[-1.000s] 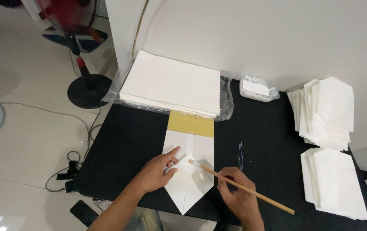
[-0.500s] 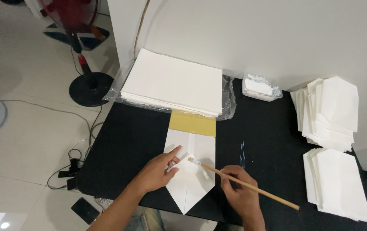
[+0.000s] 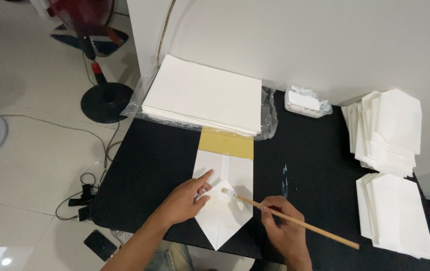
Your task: The person is manually assembling a paper bag by folding the bottom section and applying glue with a brush.
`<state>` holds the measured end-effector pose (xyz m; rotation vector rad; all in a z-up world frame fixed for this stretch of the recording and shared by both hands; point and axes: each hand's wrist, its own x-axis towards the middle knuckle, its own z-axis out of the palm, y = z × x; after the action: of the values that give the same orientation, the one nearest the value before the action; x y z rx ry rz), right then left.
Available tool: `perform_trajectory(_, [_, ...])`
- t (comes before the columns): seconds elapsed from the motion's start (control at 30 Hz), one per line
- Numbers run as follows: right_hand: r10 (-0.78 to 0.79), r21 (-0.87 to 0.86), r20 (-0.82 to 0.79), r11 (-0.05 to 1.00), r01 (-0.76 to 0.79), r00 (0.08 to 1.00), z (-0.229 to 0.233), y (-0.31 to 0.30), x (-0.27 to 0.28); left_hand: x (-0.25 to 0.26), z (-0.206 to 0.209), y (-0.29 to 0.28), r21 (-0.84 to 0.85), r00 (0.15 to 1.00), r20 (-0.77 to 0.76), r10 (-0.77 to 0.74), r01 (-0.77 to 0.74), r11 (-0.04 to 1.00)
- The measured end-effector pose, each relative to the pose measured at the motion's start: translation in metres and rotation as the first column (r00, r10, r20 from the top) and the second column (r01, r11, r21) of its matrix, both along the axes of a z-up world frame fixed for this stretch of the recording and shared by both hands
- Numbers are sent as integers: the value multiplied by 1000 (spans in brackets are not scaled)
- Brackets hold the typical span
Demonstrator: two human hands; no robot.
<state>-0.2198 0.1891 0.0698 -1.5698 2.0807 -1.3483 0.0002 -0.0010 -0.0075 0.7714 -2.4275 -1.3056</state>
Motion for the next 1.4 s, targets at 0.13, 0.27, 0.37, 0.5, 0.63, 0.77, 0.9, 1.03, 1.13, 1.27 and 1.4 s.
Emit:
perform_trajectory(0.13, [-45, 1, 85, 999, 45, 995, -6, 1, 2, -1, 3, 1, 33, 999, 33, 2, -3, 999])
perform_trajectory(0.27, [36, -77, 60, 997, -32, 998, -11, -5, 7, -1, -1, 1, 3, 1000, -14, 8, -8, 1000])
perform_trajectory(0.37, [39, -67, 64, 997, -35, 997, -9, -9, 12, 0, 3, 3, 19, 1000, 0, 11, -11, 1000])
perform_trajectory(0.5, [-12, 43, 37, 999, 10, 999, -6, -12, 14, -1, 13, 3, 75, 998, 62, 18, -23, 997])
perform_trajectory(0.63, [-52, 32, 18, 998, 51, 998, -8, -10, 12, 0, 13, 2, 64, 999, 51, 9, -12, 998])
perform_trajectory(0.77, [-119, -71, 91, 990, 125, 989, -5, -4, 11, 0, 4, 2, 38, 999, 38, 10, -12, 999])
perform_trajectory(0.9, [-183, -94, 103, 977, 192, 978, 8, -3, 5, 0, 1, 2, 26, 999, 31, 15, -15, 1000])
perform_trajectory(1.03, [-247, -128, 120, 956, 262, 961, 13, -13, -32, 1, -4, 0, 12, 999, -22, 24, -23, 1000])
perform_trajectory(1.13, [-318, -222, 77, 918, 328, 945, 27, -33, -80, -1, 1, 1, 61, 998, 65, 24, -28, 998])
perform_trajectory(1.27, [-471, -217, 10, 860, 462, 882, 52, -73, -154, 0, -21, -1, 0, 1000, -7, 28, -28, 1000])
perform_trajectory(1.4, [-508, -124, 131, 844, 523, 851, 54, -122, -223, 1, -29, -5, 15, 998, -2, 60, -60, 998])
